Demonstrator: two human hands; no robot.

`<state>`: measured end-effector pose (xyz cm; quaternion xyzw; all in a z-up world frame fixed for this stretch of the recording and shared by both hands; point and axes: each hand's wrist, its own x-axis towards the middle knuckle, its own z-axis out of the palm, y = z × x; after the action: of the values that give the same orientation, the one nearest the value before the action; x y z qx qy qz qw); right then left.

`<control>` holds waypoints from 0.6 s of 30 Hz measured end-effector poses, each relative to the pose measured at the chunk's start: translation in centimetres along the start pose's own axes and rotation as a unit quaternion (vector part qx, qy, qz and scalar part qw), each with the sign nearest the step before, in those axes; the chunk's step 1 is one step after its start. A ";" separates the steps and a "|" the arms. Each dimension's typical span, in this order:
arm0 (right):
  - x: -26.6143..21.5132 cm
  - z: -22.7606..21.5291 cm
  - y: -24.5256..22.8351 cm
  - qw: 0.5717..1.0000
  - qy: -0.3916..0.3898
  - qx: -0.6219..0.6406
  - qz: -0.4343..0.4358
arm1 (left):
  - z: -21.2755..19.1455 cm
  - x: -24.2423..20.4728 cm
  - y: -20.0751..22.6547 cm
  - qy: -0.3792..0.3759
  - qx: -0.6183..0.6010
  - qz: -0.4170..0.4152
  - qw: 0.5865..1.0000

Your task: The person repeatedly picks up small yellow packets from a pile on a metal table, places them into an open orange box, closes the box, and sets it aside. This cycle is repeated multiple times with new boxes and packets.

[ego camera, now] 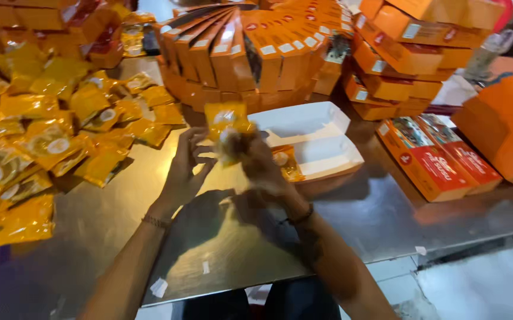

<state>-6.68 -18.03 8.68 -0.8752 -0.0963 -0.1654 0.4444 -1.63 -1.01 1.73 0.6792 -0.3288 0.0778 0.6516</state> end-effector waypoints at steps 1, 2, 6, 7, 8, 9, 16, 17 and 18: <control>0.5 -1.9 1.6 1.000 0.006 -0.001 0.003 | 1.5 -0.2 1.8 -0.007 -0.002 0.002 1.000; 1.0 -3.7 3.1 0.997 0.069 0.021 -0.012 | 3.0 -0.5 3.6 0.002 0.048 -0.022 0.999; -0.6 -11.6 4.1 0.988 0.112 -0.055 0.096 | 6.1 -1.4 1.7 -0.148 0.348 0.228 0.897; -1.3 -12.8 5.8 0.987 0.111 -0.058 0.097 | 6.9 -1.8 1.4 -0.147 0.345 0.228 0.898; -2.0 -14.1 7.4 0.974 0.050 -0.143 0.167 | 7.8 -2.1 1.2 -0.190 0.386 0.234 0.872; -2.7 -15.4 9.0 0.946 -0.012 -0.226 0.234 | 8.6 -2.5 0.9 -0.231 0.425 0.238 0.842; -2.0 -13.3 7.0 0.935 -0.192 -0.107 0.278 | 8.1 -2.5 1.1 -0.244 0.406 0.174 0.863; -1.4 -13.7 8.8 0.925 -0.208 -0.172 0.266 | 7.9 -2.7 1.0 -0.233 0.395 0.194 0.867; -0.8 -14.0 10.5 0.912 -0.221 -0.236 0.252 | 7.6 -2.8 1.0 -0.222 0.384 0.214 0.871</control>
<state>-7.01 -35.49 8.23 -0.9639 0.0742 0.1318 0.2190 -6.76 -7.13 0.02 0.7882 -0.5461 0.1829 0.2170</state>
